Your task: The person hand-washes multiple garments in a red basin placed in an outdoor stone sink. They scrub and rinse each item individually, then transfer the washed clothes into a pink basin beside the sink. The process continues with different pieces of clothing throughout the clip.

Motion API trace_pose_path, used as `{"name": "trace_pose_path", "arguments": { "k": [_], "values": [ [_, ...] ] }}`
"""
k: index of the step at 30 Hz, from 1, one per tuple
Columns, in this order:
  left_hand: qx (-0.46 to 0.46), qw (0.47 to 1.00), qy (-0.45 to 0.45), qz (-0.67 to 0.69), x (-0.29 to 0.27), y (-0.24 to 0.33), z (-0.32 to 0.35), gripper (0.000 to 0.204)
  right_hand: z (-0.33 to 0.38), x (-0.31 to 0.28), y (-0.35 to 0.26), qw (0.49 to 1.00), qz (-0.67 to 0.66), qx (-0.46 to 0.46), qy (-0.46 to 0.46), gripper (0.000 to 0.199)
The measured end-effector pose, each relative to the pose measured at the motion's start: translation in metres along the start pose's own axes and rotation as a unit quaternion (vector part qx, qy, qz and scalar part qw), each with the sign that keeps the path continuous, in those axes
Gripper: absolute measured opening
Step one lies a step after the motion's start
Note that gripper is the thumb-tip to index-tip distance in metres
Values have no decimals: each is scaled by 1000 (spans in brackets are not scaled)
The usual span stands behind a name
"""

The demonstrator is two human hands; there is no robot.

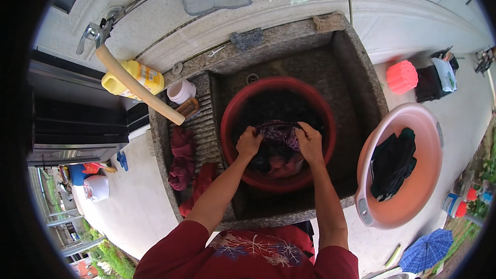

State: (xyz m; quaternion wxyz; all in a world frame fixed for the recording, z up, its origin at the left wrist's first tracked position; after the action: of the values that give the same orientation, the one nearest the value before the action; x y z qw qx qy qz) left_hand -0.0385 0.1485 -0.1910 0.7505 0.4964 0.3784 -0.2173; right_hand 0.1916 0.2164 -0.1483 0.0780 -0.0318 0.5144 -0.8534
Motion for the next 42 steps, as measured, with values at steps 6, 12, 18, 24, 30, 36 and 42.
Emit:
{"name": "trace_pose_path", "arguments": {
  "k": [6,12,18,24,30,36,42],
  "values": [
    [30,993,94,67,-39,13,1,18,16,-30,-55,995,-8,-54,81,18],
    [48,924,163,343,-65,2,-7,20,15,-10,-37,913,314,-126,227,17],
    [-158,927,-108,324,18,-38,28,20,-11,23,71,860,479,17,175,16],
    [-189,763,55,616,-29,-12,24,37,-12,45,23,972,-137,107,-155,11],
    [-30,670,-110,733,7,5,11,45,121,142,-89,949,117,-220,-191,22],
    [-166,519,-146,825,-4,78,44,39,45,120,-88,934,231,-237,136,31],
    [-26,549,-96,830,-24,30,45,27,84,152,-101,938,234,-247,64,27]
  ]
}}
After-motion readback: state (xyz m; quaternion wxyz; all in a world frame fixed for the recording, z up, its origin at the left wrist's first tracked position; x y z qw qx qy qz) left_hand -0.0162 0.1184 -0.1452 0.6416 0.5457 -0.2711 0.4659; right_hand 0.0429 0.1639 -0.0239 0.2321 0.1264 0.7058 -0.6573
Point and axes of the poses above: each hand's wrist, its own z-axis away from the middle knuckle, its own x-axis out of the palm, y = z × x, the point moved 8 cm from there along -z, towards the middle knuckle, and after that the axes turned 15 degrees about x, right-handed, at the moved point
